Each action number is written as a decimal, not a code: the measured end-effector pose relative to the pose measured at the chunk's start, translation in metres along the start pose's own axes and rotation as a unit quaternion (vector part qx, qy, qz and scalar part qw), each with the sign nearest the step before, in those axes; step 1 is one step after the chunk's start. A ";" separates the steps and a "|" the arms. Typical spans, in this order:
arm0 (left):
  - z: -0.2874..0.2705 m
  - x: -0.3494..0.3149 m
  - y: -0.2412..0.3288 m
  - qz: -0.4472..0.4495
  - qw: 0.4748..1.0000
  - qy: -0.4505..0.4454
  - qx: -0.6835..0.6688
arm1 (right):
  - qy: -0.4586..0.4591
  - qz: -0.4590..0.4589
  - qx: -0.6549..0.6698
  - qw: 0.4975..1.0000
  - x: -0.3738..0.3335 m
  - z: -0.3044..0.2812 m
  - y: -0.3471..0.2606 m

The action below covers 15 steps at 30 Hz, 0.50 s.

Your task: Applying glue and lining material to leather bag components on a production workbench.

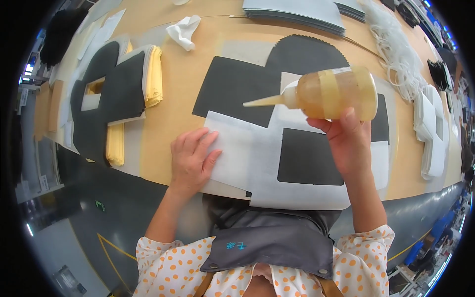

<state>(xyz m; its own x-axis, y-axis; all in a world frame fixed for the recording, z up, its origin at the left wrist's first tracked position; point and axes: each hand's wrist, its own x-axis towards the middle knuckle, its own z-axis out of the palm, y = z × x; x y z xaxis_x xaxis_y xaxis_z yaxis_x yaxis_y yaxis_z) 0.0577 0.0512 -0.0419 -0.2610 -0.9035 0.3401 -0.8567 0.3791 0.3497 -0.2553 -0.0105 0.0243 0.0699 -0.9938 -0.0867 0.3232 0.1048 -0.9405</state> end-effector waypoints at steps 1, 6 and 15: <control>0.000 0.000 -0.001 -0.005 1.000 0.000 -0.001 | -0.003 0.004 -0.002 1.000 0.000 0.007 0.003; 0.001 -0.003 -0.002 -0.019 1.000 -0.005 -0.016 | -0.054 -0.117 -0.175 0.976 0.004 0.043 0.025; 0.001 -0.004 -0.004 -0.039 0.998 -0.012 -0.044 | -0.050 -0.147 -0.163 0.974 0.005 0.071 0.065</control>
<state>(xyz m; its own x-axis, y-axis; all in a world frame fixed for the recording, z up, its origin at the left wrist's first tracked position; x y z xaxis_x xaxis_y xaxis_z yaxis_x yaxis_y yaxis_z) 0.0618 0.0531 -0.0455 -0.2055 -0.9351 0.2888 -0.8331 0.3220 0.4498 -0.1671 -0.0057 -0.0141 0.1169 -0.9687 0.2187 0.0275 -0.2170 -0.9758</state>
